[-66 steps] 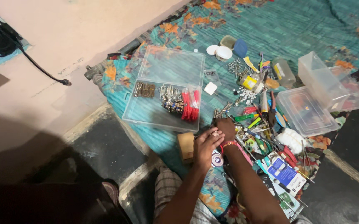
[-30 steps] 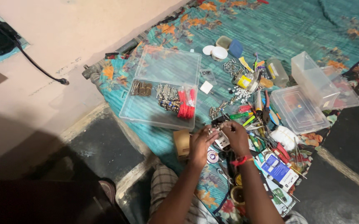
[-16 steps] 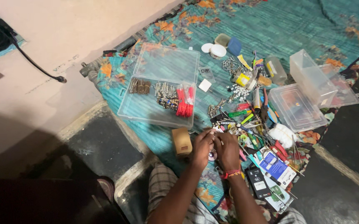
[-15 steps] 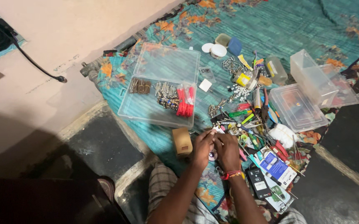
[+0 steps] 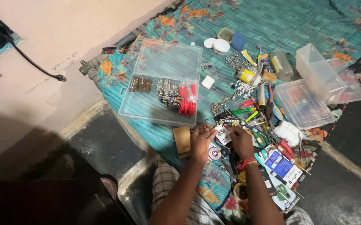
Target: The person sits on the floor and assembles small electrical components using pliers and other tools. They handle wires, connectors, and small parts, organizing them on a patterned cloth spread over the floor.
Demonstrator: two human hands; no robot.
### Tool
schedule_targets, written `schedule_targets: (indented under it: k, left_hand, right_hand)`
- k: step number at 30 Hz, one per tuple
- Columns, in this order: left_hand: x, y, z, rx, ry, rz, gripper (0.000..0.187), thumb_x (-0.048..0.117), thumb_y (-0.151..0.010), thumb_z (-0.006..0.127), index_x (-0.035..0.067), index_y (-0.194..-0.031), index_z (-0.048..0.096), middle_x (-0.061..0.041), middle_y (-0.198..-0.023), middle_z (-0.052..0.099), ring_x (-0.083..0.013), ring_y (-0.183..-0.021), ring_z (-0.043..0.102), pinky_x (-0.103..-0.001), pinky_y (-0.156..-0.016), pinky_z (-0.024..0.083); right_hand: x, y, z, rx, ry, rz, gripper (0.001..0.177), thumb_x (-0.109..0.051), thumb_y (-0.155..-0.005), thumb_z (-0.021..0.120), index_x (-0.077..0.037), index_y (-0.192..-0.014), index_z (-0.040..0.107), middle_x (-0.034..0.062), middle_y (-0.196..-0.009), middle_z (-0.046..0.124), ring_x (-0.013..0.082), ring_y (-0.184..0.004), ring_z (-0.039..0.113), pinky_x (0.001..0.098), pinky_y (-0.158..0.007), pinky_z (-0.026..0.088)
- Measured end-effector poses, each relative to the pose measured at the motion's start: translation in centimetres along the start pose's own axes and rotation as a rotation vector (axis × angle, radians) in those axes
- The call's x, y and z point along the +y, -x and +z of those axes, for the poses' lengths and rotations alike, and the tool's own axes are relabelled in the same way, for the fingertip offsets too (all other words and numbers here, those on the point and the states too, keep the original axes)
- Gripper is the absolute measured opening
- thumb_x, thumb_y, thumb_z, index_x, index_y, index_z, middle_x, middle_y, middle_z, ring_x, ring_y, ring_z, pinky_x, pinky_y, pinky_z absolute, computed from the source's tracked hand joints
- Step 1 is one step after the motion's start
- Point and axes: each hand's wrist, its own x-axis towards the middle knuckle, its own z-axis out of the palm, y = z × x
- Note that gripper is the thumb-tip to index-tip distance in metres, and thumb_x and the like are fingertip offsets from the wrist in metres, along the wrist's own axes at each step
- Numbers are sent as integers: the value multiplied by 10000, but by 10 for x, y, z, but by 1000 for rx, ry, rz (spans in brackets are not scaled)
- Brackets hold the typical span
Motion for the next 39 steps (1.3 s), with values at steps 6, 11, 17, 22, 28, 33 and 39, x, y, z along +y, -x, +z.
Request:
schedule_targets:
  k: [6, 11, 17, 22, 28, 33, 39]
  left_hand:
    - [3, 5, 7, 24, -24, -91, 167, 38, -995, 578, -70, -1123, 586, -165, -1043, 663, -298, -1022, 708, -446, -1046, 584]
    - [3, 8, 7, -26, -38, -74, 185, 48, -1017, 572, -90, -1135, 607, -184, -1018, 665, -291, -985, 703, -442, -1018, 600]
    - [-1, 5, 3, -5, -95, -99, 218, 108, -1007, 631, -68, -1135, 638, -143, -998, 668, -252, -925, 699, -417, -933, 620]
    - [-5, 3, 0, -2, -112, -118, 223, 159, -992, 664, -35, -1100, 640, -136, -957, 669, -242, -870, 699, -402, -859, 625]
    - [-3, 6, 1, -13, -113, -123, 135, 114, -968, 674, 12, -1039, 623, -129, -954, 673, -235, -891, 700, -404, -873, 624]
    - [-11, 3, -1, 7, -49, -114, 134, 64, -945, 699, 8, -1034, 617, -82, -976, 673, -214, -954, 687, -415, -942, 635]
    - [-18, 2, -9, -69, -64, -117, 142, 134, -971, 662, 49, -1086, 657, -74, -1034, 699, -200, -977, 701, -393, -917, 603]
  right_hand:
    - [-9, -12, 28, -107, 572, -383, 165, -149, -868, 661, -103, -997, 754, 115, -979, 709, 336, -964, 640, 452, -836, 520]
    - [-9, -18, 34, -115, 666, -373, 174, -182, -837, 674, -87, -976, 717, 121, -981, 689, 334, -969, 637, 449, -825, 525]
    - [3, -28, 32, -233, 610, -438, 196, -146, -818, 656, -84, -998, 703, 143, -1002, 687, 362, -987, 638, 455, -851, 519]
    - [6, -32, 31, -352, 424, -460, 176, -113, -814, 644, -72, -977, 699, 161, -990, 718, 384, -972, 654, 473, -865, 503]
    - [-2, -21, 25, -314, 346, -344, 165, -124, -811, 680, -50, -958, 676, 169, -952, 720, 391, -951, 660, 467, -864, 505]
    - [-9, -5, 13, -153, -16, 71, 283, -110, -834, 717, -51, -1108, 677, 86, -925, 711, 217, -818, 688, 346, -748, 542]
    - [-30, 9, -11, -193, -341, 76, 280, -102, -859, 724, -18, -1125, 697, 29, -949, 720, 102, -830, 646, 274, -746, 520]
